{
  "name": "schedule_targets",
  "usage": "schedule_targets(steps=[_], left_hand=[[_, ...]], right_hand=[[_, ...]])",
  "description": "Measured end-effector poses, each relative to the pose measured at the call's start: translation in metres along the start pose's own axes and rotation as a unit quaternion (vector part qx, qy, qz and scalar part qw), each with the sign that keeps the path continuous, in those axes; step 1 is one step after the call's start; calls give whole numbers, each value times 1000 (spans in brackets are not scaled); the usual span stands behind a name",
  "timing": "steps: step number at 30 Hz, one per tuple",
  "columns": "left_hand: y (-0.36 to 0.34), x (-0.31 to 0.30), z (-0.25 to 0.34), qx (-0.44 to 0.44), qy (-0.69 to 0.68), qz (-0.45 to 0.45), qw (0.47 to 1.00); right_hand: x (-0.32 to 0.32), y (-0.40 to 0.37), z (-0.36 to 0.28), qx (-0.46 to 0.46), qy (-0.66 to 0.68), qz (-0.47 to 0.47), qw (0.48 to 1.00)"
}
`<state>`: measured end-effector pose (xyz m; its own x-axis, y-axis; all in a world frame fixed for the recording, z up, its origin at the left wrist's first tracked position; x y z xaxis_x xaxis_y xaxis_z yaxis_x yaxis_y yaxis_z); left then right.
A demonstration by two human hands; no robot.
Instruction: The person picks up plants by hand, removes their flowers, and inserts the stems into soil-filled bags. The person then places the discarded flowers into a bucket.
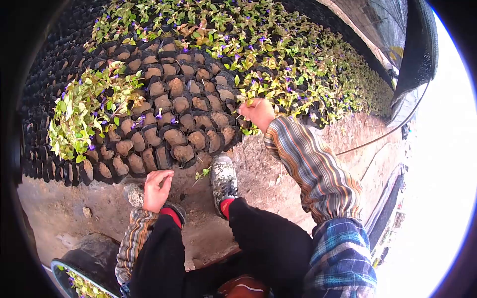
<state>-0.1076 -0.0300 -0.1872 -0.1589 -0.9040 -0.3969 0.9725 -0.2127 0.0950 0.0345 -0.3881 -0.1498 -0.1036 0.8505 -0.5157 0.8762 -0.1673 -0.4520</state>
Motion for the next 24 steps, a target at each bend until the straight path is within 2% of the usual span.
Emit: schedule_targets(steps=[1,2,4,6,9,12,14,18,24], left_hand=[[-7,-3,8,45,23,18,999],[-14,-6,15,57,56,16,997],[-18,-12,19,71,71,-2,995],[-20,-19,13,29,61,1,998],[-28,-16,1,-21,53,-19,998],[-38,-9,-18,-62,35,-49,996],[-40,-7,-23,-94,21,-51,994],[-40,-15,-23,-105,44,-44,993],[-50,-22,-35,-143,27,-28,989]], right_hand=[[0,2,13,11,21,43,999],[1,5,26,21,45,90,995],[8,13,53,41,54,123,990],[15,20,66,29,58,144,987],[12,24,63,-13,-99,207,973],[11,25,58,0,-161,203,966],[16,35,69,-83,-160,215,960],[21,29,51,-44,-205,214,954],[30,37,52,-54,-265,195,943]])
Point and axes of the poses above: each hand's wrist, its own y-axis towards the middle knuckle, its own x-axis out of the palm, z = x × y, the point moved 7 cm from there along y, towards the middle knuckle, and after that the axes turned 3 degrees about x, right-handed, at the moved point
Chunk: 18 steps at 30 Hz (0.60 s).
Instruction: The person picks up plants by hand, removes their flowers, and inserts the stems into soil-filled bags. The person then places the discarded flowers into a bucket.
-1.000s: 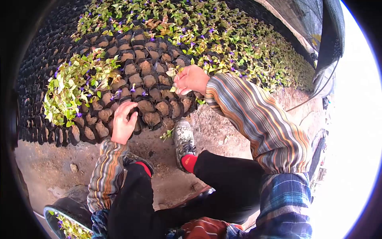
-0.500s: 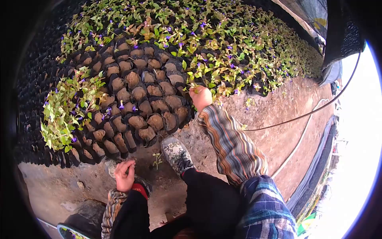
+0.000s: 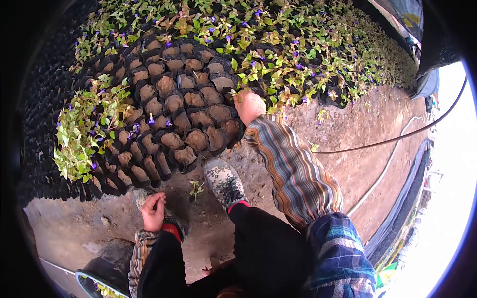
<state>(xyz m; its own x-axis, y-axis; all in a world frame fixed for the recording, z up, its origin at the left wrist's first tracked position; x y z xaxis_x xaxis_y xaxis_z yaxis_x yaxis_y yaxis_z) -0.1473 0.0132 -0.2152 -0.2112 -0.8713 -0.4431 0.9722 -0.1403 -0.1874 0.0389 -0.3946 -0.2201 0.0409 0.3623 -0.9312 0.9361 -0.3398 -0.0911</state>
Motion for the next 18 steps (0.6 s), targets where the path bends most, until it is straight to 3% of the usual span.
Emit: schedule_targets(steps=[4,5,7,10,12,16,18], left_hand=[[-2,3,-6,-3,-10,4,1000],[0,1,2,24,28,6,999],[3,0,9,51,34,12,998],[5,-2,12,71,34,23,997],[6,0,9,74,43,14,996],[6,1,10,120,59,17,991],[4,2,6,123,70,12,990]], right_hand=[[5,-2,-8,-26,-46,-7,999],[10,2,-3,-55,-20,-30,998],[5,0,-3,-26,-26,-77,996],[-34,-14,-49,-59,-95,-21,994],[-40,-15,-95,-164,7,36,986],[-7,-39,-249,-464,76,-28,882],[22,-43,-307,-506,55,-33,860]])
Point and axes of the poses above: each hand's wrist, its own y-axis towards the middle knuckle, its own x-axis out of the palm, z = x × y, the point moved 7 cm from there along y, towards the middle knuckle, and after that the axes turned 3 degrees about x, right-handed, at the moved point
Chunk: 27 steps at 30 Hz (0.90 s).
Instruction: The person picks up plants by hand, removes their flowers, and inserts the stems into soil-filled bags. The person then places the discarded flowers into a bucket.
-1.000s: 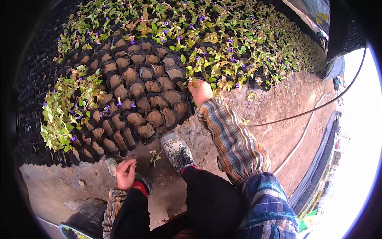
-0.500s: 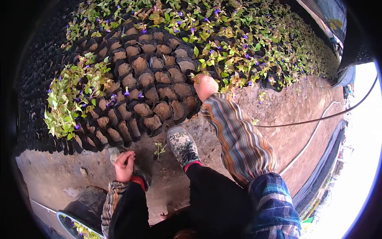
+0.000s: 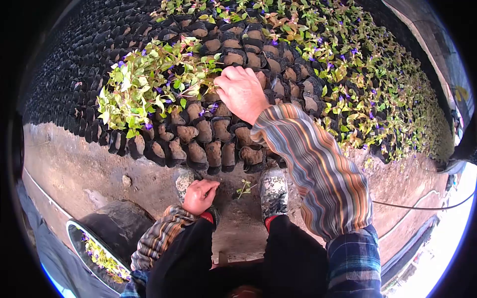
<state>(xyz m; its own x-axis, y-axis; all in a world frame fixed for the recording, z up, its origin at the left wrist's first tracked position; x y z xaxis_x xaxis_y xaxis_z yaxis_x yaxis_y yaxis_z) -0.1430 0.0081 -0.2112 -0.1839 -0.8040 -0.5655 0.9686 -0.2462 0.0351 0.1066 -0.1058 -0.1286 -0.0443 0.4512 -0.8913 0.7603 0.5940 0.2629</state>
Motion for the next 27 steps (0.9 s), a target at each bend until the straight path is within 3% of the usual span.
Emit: schedule_targets(steps=[2,4,7,10,12,13,14,16,19,22,23,24,26,27], left_hand=[[-1,-1,-1,6,6,-1,1000],[-1,0,-2,10,8,-7,1000],[-1,-2,-2,12,7,-5,1000],[-1,-2,-3,0,-12,8,1000],[0,0,-2,4,-3,17,1000],[-1,1,-3,3,1,15,1000],[-1,2,-3,1,9,12,1000],[0,4,-3,-7,18,4,1000],[-1,5,-4,-18,31,-5,999],[2,7,-3,-14,39,-5,999],[3,9,-3,-20,51,-20,998],[6,9,-2,-22,56,-21,998],[5,9,-1,-30,63,-25,997],[6,8,-1,-34,58,-22,998]], right_hand=[[34,31,4,130,-58,-26,989],[64,35,27,239,-42,-129,961],[36,0,34,259,108,-90,955],[6,-65,56,361,316,-107,871],[-10,-109,73,336,319,-135,876],[-30,-117,68,239,87,-156,955],[-40,-128,59,165,-57,-169,970],[-34,-145,77,279,151,-136,939],[-42,-139,74,330,265,13,906],[-26,-117,39,146,-4,-27,989],[-13,-116,39,147,-93,-107,979],[-9,-115,39,130,-121,-100,979],[-15,-124,49,172,-92,-45,980],[-15,-129,56,224,58,-58,971]])
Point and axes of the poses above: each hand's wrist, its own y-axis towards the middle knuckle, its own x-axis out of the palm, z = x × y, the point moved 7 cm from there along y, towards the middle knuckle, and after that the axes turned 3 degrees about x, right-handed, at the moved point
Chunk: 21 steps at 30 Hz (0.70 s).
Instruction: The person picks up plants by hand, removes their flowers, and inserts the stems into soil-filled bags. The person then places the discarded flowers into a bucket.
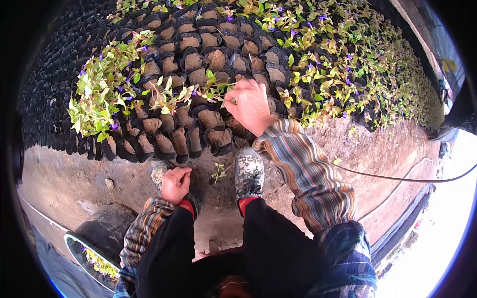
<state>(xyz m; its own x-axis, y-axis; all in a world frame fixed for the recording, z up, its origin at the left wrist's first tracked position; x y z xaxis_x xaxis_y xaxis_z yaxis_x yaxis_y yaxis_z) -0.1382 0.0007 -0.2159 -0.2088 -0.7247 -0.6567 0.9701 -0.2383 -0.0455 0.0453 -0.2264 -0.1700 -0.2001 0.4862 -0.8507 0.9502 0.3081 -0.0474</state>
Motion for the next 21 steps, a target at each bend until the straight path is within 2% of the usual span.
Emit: schedule_targets(steps=[1,2,3,5,6,9,10,11,13,14,15,17,18,19,21], left_hand=[[-1,1,-1,-2,1,-3,1000],[-1,1,-1,-3,3,-3,1000],[0,1,-1,-3,3,-2,1000],[0,3,-1,-10,1,-3,1000],[2,3,-1,-8,-4,3,1000],[-1,2,-4,-14,-1,4,1000],[-2,2,-3,-19,1,4,1000],[-2,2,-2,-15,-3,7,1000],[0,1,-1,-3,-13,8,1000],[-1,1,-1,-5,-10,6,1000],[-2,0,-2,-5,-8,5,1000],[-1,1,-2,-1,-11,5,1000],[-2,2,-5,-14,-13,-1,1000],[-3,2,-5,-28,-15,-10,999],[-3,1,-6,-22,-24,-5,999]], right_hand=[[-4,0,5,42,145,-43,988],[-9,1,8,81,285,-83,951],[-10,-3,9,195,375,-156,893],[-15,-6,17,213,455,-141,853],[-13,-6,16,211,524,-147,812],[-7,-15,16,220,525,-173,804],[0,-18,28,238,372,-193,876],[5,-20,31,229,384,-188,874],[-2,-23,22,236,608,-179,737],[-7,-20,25,200,551,-152,796],[-12,-19,34,213,455,-134,854],[-32,-15,49,205,586,-40,783],[-45,-15,66,242,551,19,798],[-59,-13,77,236,544,48,804],[-77,-10,117,239,345,73,905]])
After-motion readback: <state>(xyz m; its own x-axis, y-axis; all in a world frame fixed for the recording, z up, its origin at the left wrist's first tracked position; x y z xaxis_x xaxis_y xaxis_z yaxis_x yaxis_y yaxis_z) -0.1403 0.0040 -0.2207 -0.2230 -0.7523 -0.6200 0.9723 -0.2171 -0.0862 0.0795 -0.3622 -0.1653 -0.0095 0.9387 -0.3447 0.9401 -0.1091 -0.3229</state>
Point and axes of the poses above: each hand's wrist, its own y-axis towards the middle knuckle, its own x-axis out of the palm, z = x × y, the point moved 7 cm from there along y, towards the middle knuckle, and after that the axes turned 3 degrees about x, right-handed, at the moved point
